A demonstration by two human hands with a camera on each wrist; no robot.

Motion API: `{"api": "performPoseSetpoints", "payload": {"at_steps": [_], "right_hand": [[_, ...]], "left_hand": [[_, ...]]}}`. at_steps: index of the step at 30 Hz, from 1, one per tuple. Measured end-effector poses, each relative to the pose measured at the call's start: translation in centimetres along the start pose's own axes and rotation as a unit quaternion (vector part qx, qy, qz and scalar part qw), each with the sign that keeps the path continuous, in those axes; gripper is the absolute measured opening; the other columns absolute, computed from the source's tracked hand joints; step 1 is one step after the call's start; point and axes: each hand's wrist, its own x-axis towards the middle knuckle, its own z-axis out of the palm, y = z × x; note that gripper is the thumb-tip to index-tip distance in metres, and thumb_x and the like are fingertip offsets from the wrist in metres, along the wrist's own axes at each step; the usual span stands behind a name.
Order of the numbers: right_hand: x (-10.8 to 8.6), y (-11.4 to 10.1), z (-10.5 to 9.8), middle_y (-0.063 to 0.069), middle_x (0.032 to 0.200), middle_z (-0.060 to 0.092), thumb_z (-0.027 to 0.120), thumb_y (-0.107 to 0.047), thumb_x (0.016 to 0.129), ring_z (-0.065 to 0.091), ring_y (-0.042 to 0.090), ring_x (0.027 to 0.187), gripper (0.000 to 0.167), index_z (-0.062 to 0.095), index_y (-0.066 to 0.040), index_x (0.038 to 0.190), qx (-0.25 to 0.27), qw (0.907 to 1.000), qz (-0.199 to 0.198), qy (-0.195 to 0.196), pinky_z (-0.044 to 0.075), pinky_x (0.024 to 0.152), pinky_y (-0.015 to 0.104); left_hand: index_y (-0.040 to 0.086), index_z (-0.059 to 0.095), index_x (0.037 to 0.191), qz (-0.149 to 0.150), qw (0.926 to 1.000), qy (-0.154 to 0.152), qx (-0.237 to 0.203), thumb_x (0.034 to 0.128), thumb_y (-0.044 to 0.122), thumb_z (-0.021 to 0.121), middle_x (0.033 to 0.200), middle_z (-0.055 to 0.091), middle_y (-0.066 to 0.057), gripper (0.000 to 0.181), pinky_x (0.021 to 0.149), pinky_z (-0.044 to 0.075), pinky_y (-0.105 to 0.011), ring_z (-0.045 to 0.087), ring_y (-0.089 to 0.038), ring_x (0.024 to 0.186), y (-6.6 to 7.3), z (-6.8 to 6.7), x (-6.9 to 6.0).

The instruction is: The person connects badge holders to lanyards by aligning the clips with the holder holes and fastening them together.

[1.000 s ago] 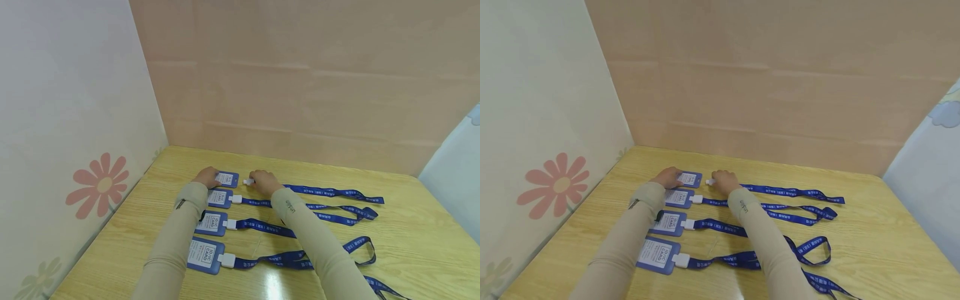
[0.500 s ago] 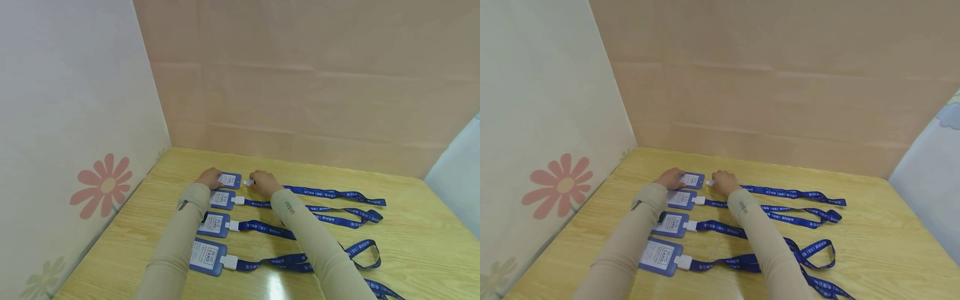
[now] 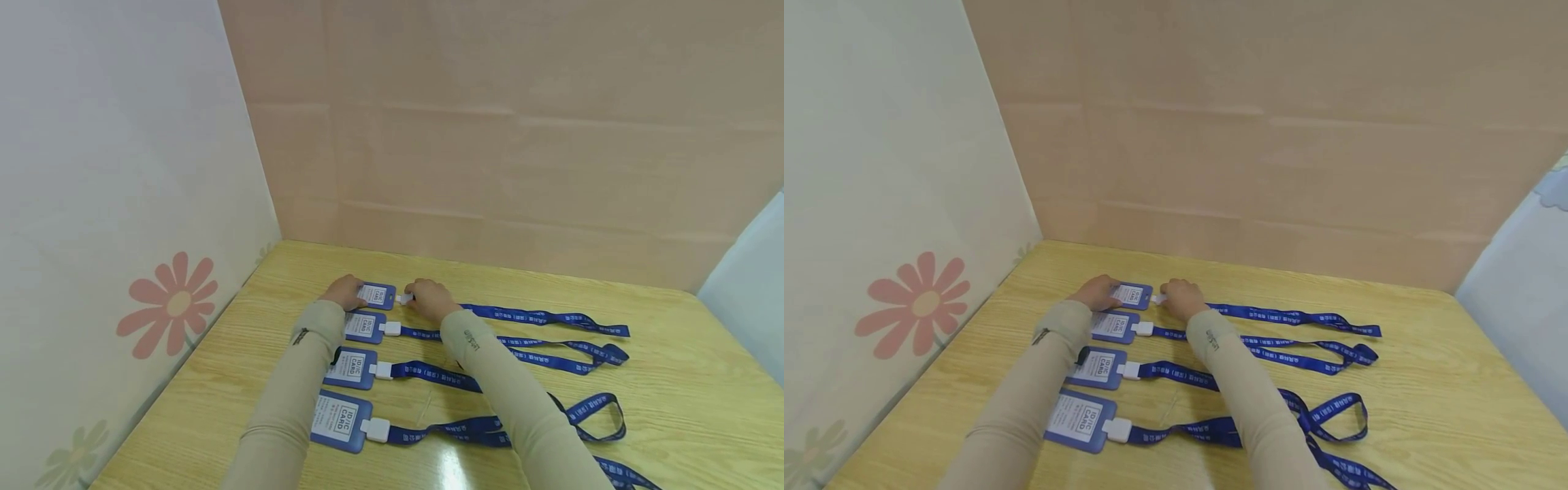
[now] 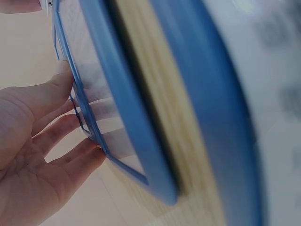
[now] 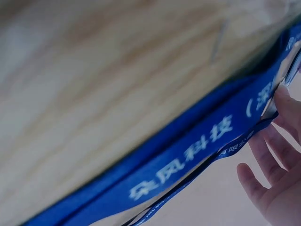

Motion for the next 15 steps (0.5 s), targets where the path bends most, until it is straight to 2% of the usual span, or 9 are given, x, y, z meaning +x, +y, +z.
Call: {"api": "performPoseSetpoints", "payload": {"at_steps": [7,15], "right_hand": [[-0.03,-0.37,0.01,0.007,0.109,0.065,0.060,-0.021,0.091,0.062,0.022,0.100,0.029,0.063,-0.010,0.118,0.002,1.0000,0.008,0.001,0.050,0.095,0.039],[-0.01,-0.47,0.19,0.009,0.109,0.066,0.061,-0.019,0.090,0.063,0.024,0.101,0.027,0.064,-0.009,0.116,0.007,0.9998,0.001,0.020,0.052,0.092,0.039]], "left_hand": [[0.003,0.049,0.134,-0.004,1.0000,-0.002,-0.007,0.0868,0.018,0.066,0.137,0.051,-0.015,0.052,0.111,0.037,-0.043,0.048,-0.031,0.127,0.07,0.09,-0.01],[0.005,0.048,0.135,-0.015,0.9998,-0.001,-0.015,0.0868,0.018,0.066,0.138,0.050,-0.014,0.053,0.111,0.037,-0.043,0.047,-0.031,0.128,0.16,-0.01,-0.05]]}}
